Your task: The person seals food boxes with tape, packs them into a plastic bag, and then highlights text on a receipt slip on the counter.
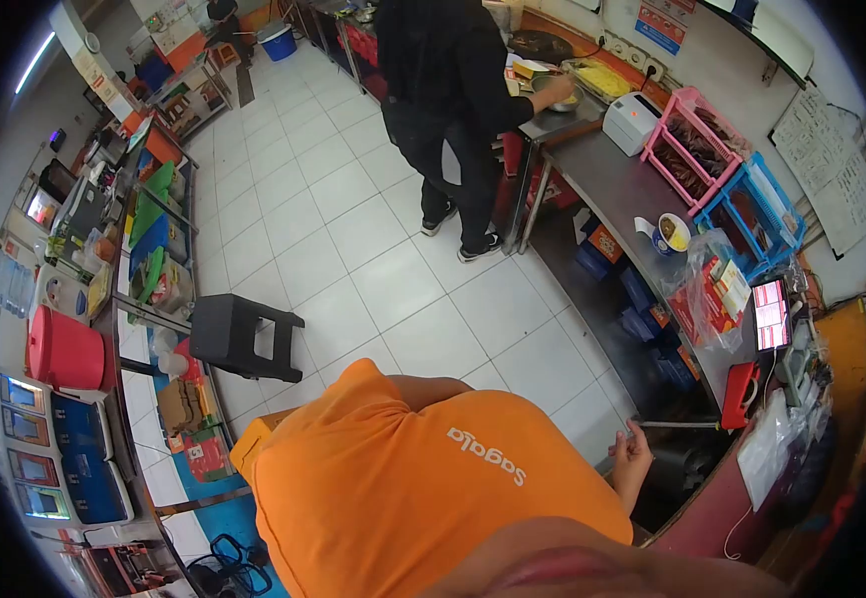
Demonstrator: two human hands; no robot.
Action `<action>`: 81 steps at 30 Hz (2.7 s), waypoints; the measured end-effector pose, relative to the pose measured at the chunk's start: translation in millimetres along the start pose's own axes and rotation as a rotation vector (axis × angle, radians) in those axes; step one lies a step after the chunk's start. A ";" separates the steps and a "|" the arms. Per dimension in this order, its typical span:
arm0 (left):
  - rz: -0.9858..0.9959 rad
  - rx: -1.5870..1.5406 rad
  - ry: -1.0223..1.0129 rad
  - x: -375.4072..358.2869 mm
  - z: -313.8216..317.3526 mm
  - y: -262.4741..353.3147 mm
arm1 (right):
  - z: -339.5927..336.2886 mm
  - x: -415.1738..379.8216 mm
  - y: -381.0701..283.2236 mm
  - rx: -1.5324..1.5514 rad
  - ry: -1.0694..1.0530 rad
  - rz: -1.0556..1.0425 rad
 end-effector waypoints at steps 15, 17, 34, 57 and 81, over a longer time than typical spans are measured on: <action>-0.189 0.354 -0.047 30.1 82.1 -37.3 | -127.3 -103.2 69.1 0.244 0.495 -0.054; -0.208 0.414 -0.065 39.1 103.4 -34.2 | -149.9 -133.0 102.1 0.181 0.568 -0.017; 0.631 1.901 -0.684 105.8 487.1 426.2 | -335.7 -548.3 256.5 0.155 1.557 0.165; 1.128 1.957 -0.746 93.9 566.0 586.4 | -67.3 -572.1 420.4 0.028 0.952 1.101; 0.075 0.477 0.256 178.3 10.9 30.5 | -208.4 3.3 156.2 0.563 0.284 0.214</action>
Point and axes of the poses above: each hand's wrist, its own x-axis towards the middle knuckle, its own z-axis out of the palm, y = z × x, the point moved 10 cm from there along x, towards the middle knuckle
